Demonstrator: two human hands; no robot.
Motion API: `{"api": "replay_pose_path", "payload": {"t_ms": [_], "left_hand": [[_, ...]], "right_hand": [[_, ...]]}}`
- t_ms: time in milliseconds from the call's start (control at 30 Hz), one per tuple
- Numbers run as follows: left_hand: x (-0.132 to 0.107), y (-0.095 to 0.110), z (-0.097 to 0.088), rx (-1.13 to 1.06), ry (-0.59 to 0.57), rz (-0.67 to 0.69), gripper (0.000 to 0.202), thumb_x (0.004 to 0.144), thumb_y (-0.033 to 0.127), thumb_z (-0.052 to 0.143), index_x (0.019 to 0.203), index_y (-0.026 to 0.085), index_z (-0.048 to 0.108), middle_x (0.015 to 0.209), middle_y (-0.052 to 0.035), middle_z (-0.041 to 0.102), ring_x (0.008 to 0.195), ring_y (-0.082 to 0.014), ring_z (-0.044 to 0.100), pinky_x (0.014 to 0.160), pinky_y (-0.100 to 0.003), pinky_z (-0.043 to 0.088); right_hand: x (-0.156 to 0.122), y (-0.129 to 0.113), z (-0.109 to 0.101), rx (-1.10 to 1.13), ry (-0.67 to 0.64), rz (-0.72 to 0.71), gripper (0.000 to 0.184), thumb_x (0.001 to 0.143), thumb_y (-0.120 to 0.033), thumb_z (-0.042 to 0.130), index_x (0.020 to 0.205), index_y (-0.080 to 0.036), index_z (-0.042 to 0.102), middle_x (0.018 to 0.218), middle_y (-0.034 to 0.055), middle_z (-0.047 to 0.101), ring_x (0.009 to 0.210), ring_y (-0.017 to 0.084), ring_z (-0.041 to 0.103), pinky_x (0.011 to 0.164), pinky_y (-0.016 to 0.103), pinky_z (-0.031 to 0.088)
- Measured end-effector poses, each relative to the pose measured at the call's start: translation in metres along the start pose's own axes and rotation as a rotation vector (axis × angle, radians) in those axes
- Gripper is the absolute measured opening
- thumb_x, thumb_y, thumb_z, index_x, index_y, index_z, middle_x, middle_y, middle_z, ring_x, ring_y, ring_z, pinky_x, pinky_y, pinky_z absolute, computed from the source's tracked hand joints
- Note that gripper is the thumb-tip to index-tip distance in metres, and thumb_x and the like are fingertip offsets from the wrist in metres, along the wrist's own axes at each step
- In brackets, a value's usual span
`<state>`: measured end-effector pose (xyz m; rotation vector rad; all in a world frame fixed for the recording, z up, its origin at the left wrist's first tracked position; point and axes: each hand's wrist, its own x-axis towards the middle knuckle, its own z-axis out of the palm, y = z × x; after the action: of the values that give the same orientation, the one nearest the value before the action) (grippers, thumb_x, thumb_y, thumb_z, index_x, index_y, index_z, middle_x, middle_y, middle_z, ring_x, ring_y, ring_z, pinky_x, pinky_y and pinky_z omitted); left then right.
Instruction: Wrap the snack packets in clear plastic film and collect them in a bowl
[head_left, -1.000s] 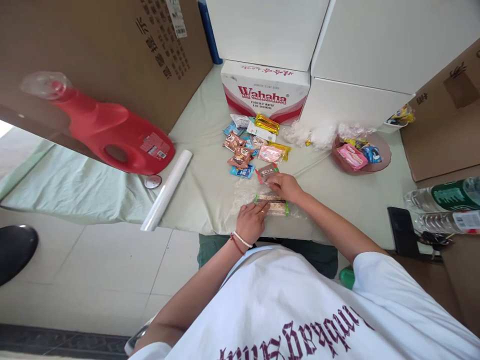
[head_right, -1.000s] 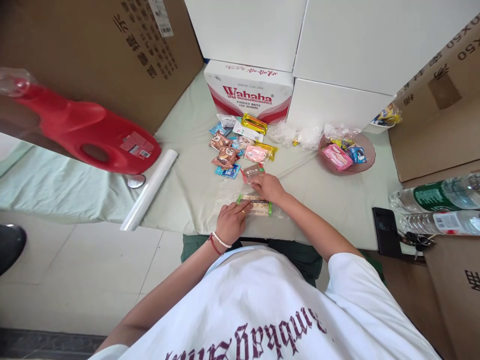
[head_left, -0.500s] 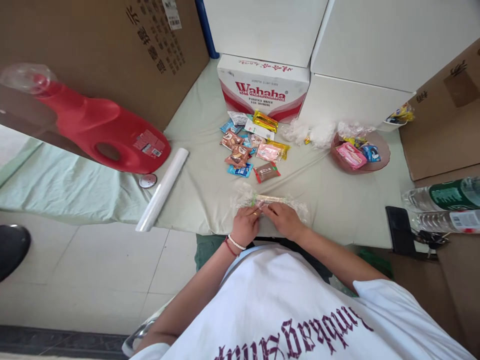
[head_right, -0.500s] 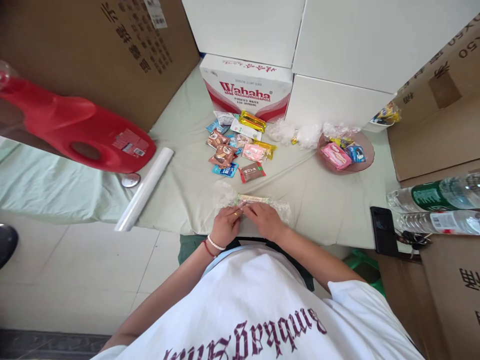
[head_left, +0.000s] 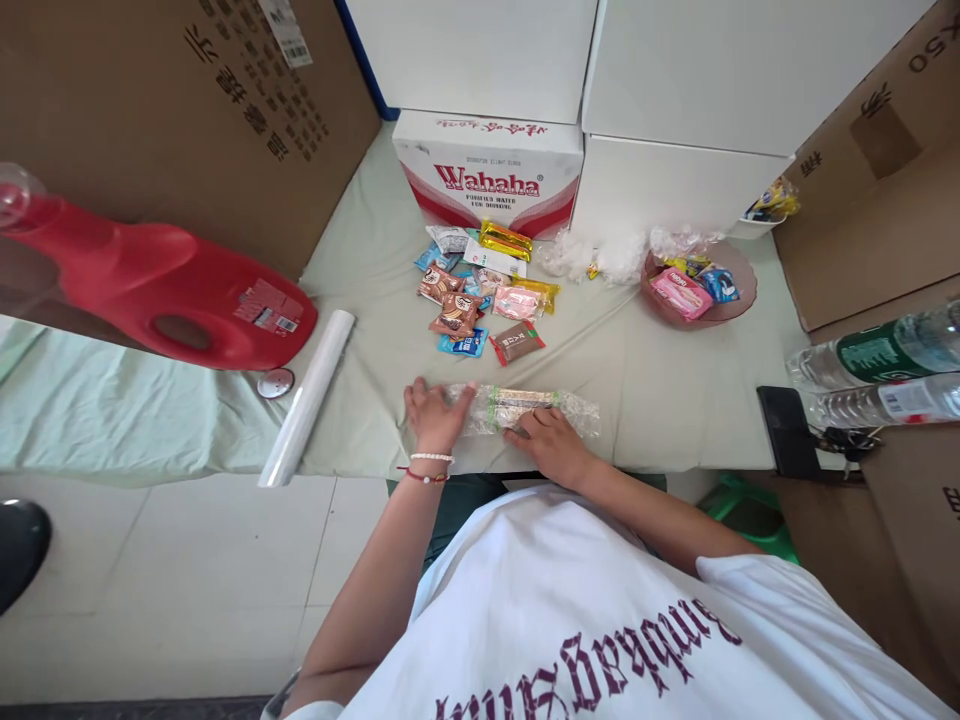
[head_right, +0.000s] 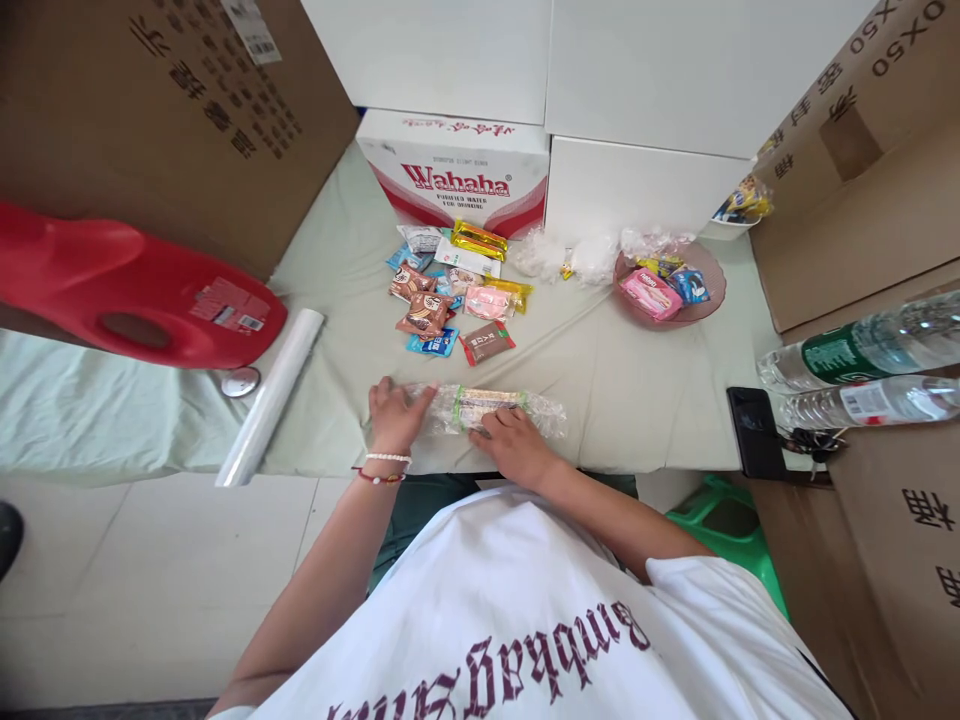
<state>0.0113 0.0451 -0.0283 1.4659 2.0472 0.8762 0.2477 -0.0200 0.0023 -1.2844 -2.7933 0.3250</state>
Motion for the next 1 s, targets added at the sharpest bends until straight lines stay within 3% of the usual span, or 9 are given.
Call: {"api": "replay_pose_path", "payload": {"t_ms": [100,200,300,467,633,733,833,933,1000], "left_hand": [[-0.008,0.012,0.000,0.057,-0.058,0.049,0.028,0.066,0.039,0.081,0.078,0.021,0.063,0.138,-0.0181,0.063,0.142,-0.0439,0.044,0.118,-0.062,0.035],[-0.024,0.027,-0.004,0.013,-0.121,0.127,0.009,0.076,0.030,0.067,0.078,0.023,0.063,0.100,-0.0073,0.074,0.103,-0.0266,0.067,0.097,-0.043,0.054],[-0.043,0.048,0.001,-0.022,-0.194,0.267,0.012,0.086,0.028,0.058,0.090,0.023,0.068,0.088,-0.0019,0.074,0.081,-0.0184,0.067,0.078,-0.032,0.056],[-0.077,0.065,0.021,0.064,-0.265,0.561,0.028,0.099,0.035,0.053,0.106,0.020,0.076,0.118,-0.0102,0.076,0.117,-0.0289,0.064,0.105,-0.048,0.050],[-0.101,0.037,0.030,0.297,-0.236,0.765,0.050,0.102,0.032,0.051,0.150,0.019,0.054,0.154,-0.0121,0.058,0.142,-0.0347,0.050,0.111,-0.051,0.043],[-0.106,0.026,0.034,0.339,-0.223,0.799,0.058,0.102,0.028,0.050,0.159,0.022,0.042,0.159,-0.0110,0.052,0.146,-0.0335,0.048,0.113,-0.050,0.041],[-0.108,0.025,0.037,0.359,-0.186,0.802,0.060,0.101,0.025,0.049,0.161,0.023,0.041,0.158,-0.0107,0.054,0.143,-0.0334,0.051,0.115,-0.051,0.038],[-0.109,0.029,0.039,0.375,-0.116,0.798,0.061,0.099,0.021,0.050,0.160,0.025,0.042,0.154,-0.0101,0.057,0.140,-0.0340,0.054,0.119,-0.056,0.031],[-0.108,0.030,0.041,0.368,-0.084,0.807,0.062,0.098,0.019,0.049,0.160,0.026,0.042,0.152,-0.0102,0.060,0.143,-0.0342,0.052,0.124,-0.060,0.023]], "right_hand": [[0.000,-0.001,-0.003,0.029,-0.002,0.009,0.034,0.107,-0.021,0.048,0.136,-0.026,0.066,0.112,0.0110,0.062,0.105,0.026,0.046,0.090,0.042,0.038],[0.000,-0.003,-0.001,0.053,0.025,0.013,0.034,0.107,-0.021,0.049,0.135,-0.025,0.066,0.113,0.0111,0.063,0.107,0.026,0.047,0.092,0.042,0.039],[0.001,-0.003,0.004,0.078,0.048,0.012,0.033,0.106,-0.019,0.049,0.134,-0.022,0.067,0.114,0.0120,0.065,0.109,0.027,0.049,0.094,0.043,0.041],[-0.015,0.002,0.012,0.182,0.091,-0.023,0.028,0.104,-0.018,0.052,0.121,-0.017,0.075,0.123,0.0146,0.068,0.122,0.027,0.051,0.105,0.046,0.043],[-0.066,0.014,-0.004,0.455,0.075,-0.070,0.024,0.101,-0.019,0.056,0.112,-0.021,0.077,0.108,0.0073,0.074,0.111,0.023,0.061,0.101,0.040,0.049],[-0.083,0.029,-0.023,0.619,0.254,0.267,0.031,0.105,-0.025,0.044,0.108,-0.022,0.075,0.092,0.0051,0.072,0.087,0.020,0.064,0.086,0.036,0.053],[-0.072,0.048,-0.031,0.485,0.532,0.690,0.034,0.106,-0.037,0.043,0.117,-0.021,0.071,0.102,0.0097,0.068,0.097,0.025,0.061,0.093,0.043,0.052],[-0.053,0.056,-0.021,0.308,0.475,0.724,0.040,0.091,-0.047,0.069,0.119,-0.018,0.069,0.124,0.0174,0.062,0.120,0.034,0.053,0.105,0.053,0.045],[-0.047,0.055,-0.013,0.290,0.358,0.644,0.035,0.084,-0.040,0.077,0.110,-0.018,0.070,0.136,0.0184,0.058,0.128,0.036,0.048,0.106,0.052,0.044]]}}
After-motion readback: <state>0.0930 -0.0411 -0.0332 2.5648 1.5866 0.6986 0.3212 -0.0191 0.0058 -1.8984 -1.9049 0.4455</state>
